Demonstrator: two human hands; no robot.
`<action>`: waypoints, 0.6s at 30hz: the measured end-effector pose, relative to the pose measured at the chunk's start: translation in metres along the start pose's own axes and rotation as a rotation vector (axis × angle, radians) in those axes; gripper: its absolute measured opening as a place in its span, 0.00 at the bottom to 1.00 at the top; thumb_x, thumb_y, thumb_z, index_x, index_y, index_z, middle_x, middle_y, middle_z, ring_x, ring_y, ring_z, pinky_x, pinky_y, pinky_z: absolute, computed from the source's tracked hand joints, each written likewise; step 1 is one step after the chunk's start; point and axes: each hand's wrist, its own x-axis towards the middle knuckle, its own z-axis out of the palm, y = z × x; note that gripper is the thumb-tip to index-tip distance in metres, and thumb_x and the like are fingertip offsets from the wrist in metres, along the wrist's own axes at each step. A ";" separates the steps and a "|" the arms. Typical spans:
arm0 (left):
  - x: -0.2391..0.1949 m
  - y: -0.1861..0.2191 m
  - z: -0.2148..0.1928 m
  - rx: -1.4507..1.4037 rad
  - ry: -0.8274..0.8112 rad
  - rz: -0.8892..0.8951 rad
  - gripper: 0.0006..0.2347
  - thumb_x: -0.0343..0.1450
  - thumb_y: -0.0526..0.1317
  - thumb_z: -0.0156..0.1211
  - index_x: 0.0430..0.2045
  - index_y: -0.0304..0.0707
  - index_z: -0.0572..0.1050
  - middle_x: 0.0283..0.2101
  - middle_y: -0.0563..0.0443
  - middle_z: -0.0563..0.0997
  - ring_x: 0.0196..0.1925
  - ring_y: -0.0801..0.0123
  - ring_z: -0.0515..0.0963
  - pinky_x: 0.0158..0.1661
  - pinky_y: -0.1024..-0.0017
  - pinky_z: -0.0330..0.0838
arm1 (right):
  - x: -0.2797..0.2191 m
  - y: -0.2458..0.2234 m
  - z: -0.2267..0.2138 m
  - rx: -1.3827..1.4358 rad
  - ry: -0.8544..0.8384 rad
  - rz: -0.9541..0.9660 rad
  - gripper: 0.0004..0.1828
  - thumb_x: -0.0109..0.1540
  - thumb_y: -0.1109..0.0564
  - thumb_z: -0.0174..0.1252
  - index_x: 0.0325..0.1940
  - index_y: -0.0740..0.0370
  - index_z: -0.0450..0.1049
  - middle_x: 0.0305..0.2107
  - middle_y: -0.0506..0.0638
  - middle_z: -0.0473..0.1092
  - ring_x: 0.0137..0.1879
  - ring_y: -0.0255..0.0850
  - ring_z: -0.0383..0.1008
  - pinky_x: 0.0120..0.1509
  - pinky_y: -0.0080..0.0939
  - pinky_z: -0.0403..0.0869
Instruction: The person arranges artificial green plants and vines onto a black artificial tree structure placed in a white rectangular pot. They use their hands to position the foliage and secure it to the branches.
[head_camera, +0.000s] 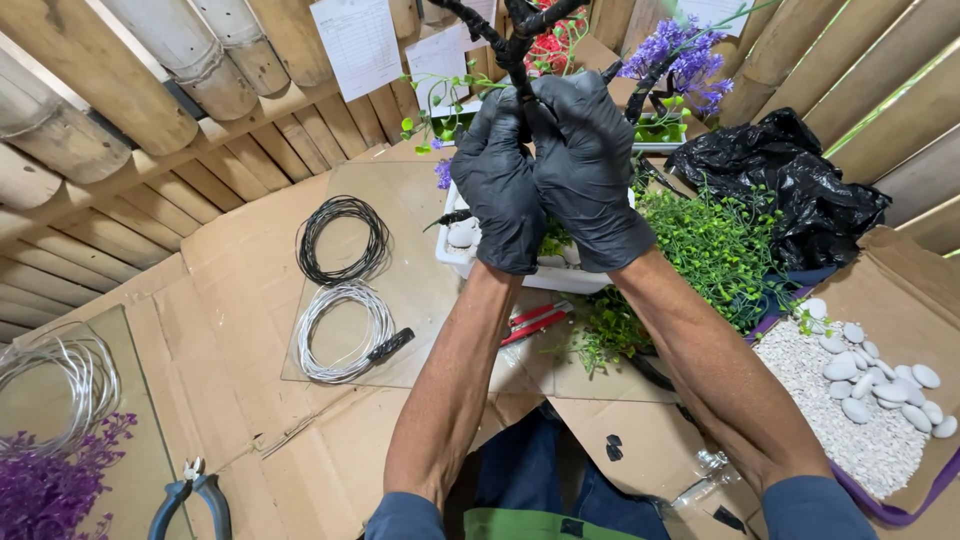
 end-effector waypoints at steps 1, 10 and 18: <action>0.000 0.002 0.001 0.001 0.000 0.001 0.11 0.70 0.36 0.69 0.45 0.34 0.83 0.47 0.41 0.86 0.52 0.56 0.85 0.54 0.60 0.84 | 0.000 0.001 0.000 0.001 0.000 0.000 0.15 0.71 0.69 0.61 0.61 0.62 0.70 0.46 0.60 0.71 0.50 0.59 0.77 0.54 0.58 0.79; -0.001 0.003 0.003 -0.032 -0.040 -0.029 0.09 0.71 0.36 0.69 0.42 0.35 0.84 0.43 0.45 0.87 0.44 0.61 0.85 0.47 0.63 0.84 | 0.003 -0.006 -0.007 -0.022 -0.054 0.067 0.11 0.72 0.66 0.60 0.59 0.62 0.71 0.46 0.60 0.71 0.48 0.58 0.77 0.51 0.58 0.78; -0.013 0.020 0.006 -0.102 -0.001 -0.088 0.13 0.68 0.32 0.70 0.47 0.32 0.81 0.51 0.38 0.84 0.57 0.55 0.83 0.56 0.60 0.82 | -0.010 0.002 -0.005 0.093 0.046 0.120 0.15 0.69 0.71 0.64 0.59 0.63 0.74 0.50 0.59 0.76 0.56 0.57 0.80 0.66 0.54 0.82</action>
